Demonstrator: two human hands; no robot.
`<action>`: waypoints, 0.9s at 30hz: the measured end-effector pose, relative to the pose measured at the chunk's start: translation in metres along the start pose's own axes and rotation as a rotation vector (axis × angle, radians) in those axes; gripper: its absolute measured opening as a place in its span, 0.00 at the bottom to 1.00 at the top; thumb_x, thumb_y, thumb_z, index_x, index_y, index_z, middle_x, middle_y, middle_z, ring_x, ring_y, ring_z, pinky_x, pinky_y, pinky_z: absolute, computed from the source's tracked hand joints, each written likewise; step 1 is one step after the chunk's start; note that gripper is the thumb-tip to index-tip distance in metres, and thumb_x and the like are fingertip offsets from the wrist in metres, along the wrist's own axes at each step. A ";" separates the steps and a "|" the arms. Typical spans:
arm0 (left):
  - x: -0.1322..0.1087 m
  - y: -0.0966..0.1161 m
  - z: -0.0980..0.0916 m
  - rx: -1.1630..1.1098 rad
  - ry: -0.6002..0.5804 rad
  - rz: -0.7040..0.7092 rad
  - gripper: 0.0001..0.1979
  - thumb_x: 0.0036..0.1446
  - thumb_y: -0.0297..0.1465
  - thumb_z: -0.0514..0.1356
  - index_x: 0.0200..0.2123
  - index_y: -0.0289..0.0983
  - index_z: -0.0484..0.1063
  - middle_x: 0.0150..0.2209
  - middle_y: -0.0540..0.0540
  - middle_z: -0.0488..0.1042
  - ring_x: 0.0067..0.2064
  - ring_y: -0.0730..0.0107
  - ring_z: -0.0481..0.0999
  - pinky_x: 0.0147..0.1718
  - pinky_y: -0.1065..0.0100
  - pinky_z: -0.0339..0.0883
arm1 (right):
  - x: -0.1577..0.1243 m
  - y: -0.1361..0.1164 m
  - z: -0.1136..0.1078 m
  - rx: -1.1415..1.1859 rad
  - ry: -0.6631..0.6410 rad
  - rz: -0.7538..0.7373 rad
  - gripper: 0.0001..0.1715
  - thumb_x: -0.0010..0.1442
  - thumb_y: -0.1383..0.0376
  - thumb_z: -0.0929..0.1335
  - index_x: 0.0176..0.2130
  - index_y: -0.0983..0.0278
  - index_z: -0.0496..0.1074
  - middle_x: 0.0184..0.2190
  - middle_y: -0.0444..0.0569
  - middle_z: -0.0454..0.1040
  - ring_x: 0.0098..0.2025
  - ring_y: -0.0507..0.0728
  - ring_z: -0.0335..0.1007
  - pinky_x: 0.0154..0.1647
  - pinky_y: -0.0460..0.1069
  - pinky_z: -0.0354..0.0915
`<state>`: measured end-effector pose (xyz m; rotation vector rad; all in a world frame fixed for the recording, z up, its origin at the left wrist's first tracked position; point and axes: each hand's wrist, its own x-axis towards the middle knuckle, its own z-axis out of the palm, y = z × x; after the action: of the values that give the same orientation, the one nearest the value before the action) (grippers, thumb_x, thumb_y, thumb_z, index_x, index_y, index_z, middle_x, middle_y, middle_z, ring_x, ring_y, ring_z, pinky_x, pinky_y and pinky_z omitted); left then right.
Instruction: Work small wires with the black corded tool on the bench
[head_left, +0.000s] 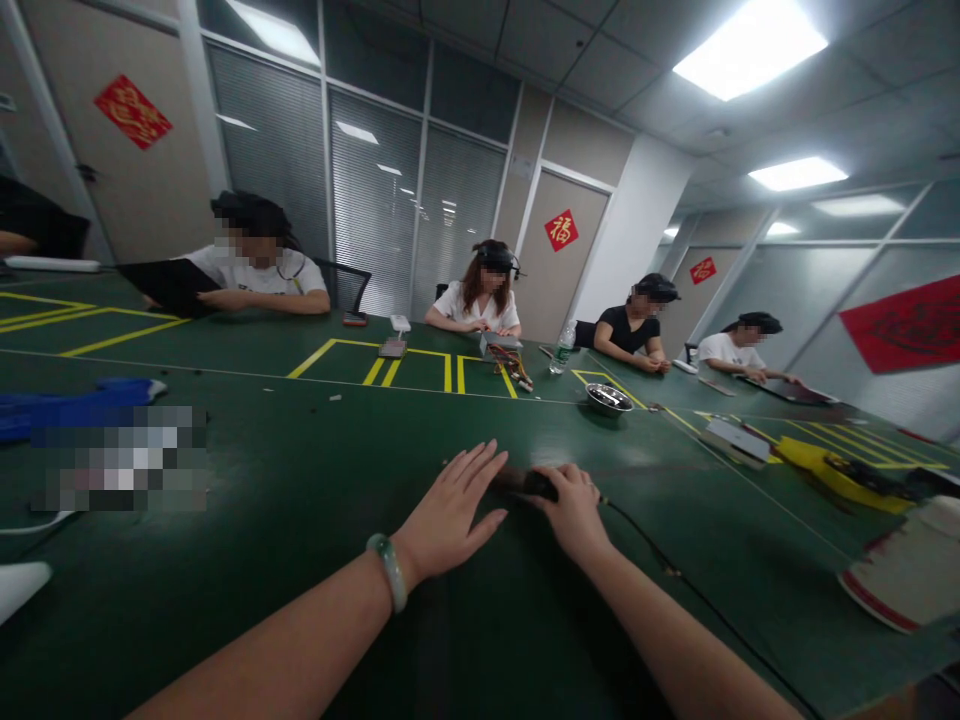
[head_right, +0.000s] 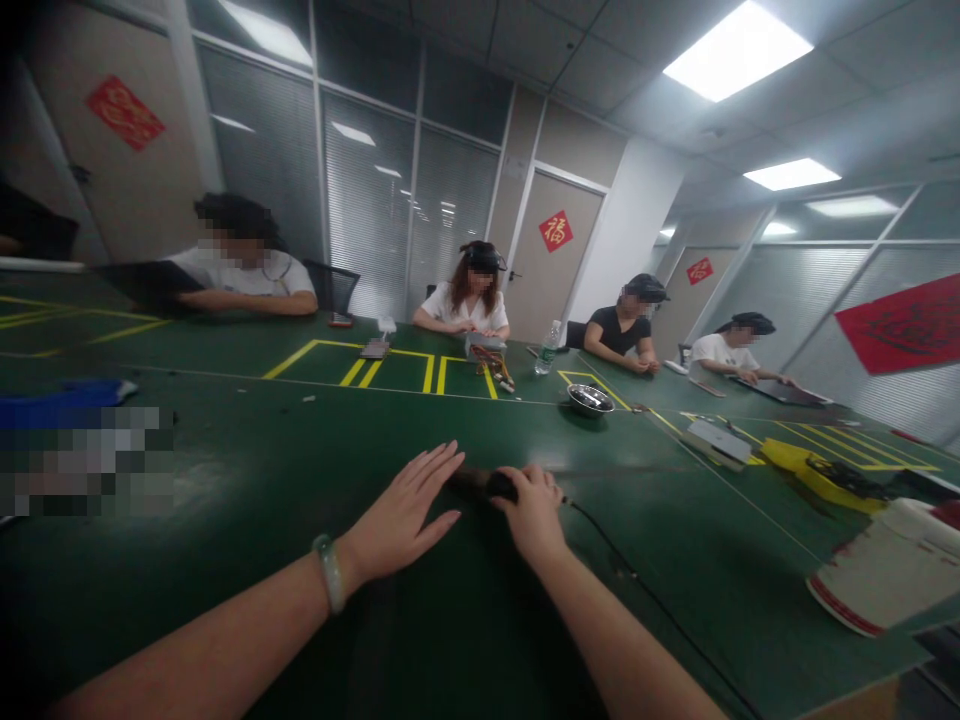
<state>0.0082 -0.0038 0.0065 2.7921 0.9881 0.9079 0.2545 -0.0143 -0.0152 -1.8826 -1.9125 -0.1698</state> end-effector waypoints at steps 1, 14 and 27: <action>0.001 0.004 -0.004 0.003 0.012 0.031 0.31 0.65 0.39 0.48 0.67 0.41 0.40 0.68 0.46 0.41 0.68 0.60 0.43 0.65 0.54 0.42 | 0.000 -0.023 0.009 0.063 -0.026 -0.060 0.24 0.57 0.62 0.68 0.53 0.49 0.67 0.45 0.49 0.66 0.47 0.63 0.58 0.45 0.57 0.56; -0.005 -0.006 -0.002 0.002 0.025 -0.099 0.23 0.67 0.35 0.44 0.63 0.39 0.52 0.62 0.44 0.60 0.60 0.63 0.61 0.59 0.59 0.54 | -0.007 -0.085 -0.007 0.428 -0.318 -0.456 0.39 0.56 0.64 0.69 0.63 0.59 0.54 0.63 0.52 0.53 0.64 0.61 0.46 0.65 0.59 0.46; -0.010 -0.006 0.005 0.133 -0.171 -0.158 0.20 0.60 0.40 0.56 0.54 0.42 0.64 0.48 0.44 0.70 0.48 0.58 0.70 0.45 0.60 0.63 | -0.010 -0.001 -0.066 0.204 -0.707 -0.070 0.26 0.46 0.60 0.74 0.46 0.57 0.72 0.43 0.45 0.71 0.39 0.55 0.67 0.35 0.47 0.60</action>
<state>0.0018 -0.0039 -0.0042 2.7882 1.2611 0.5950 0.2686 -0.0495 0.0400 -1.8781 -2.3137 0.7369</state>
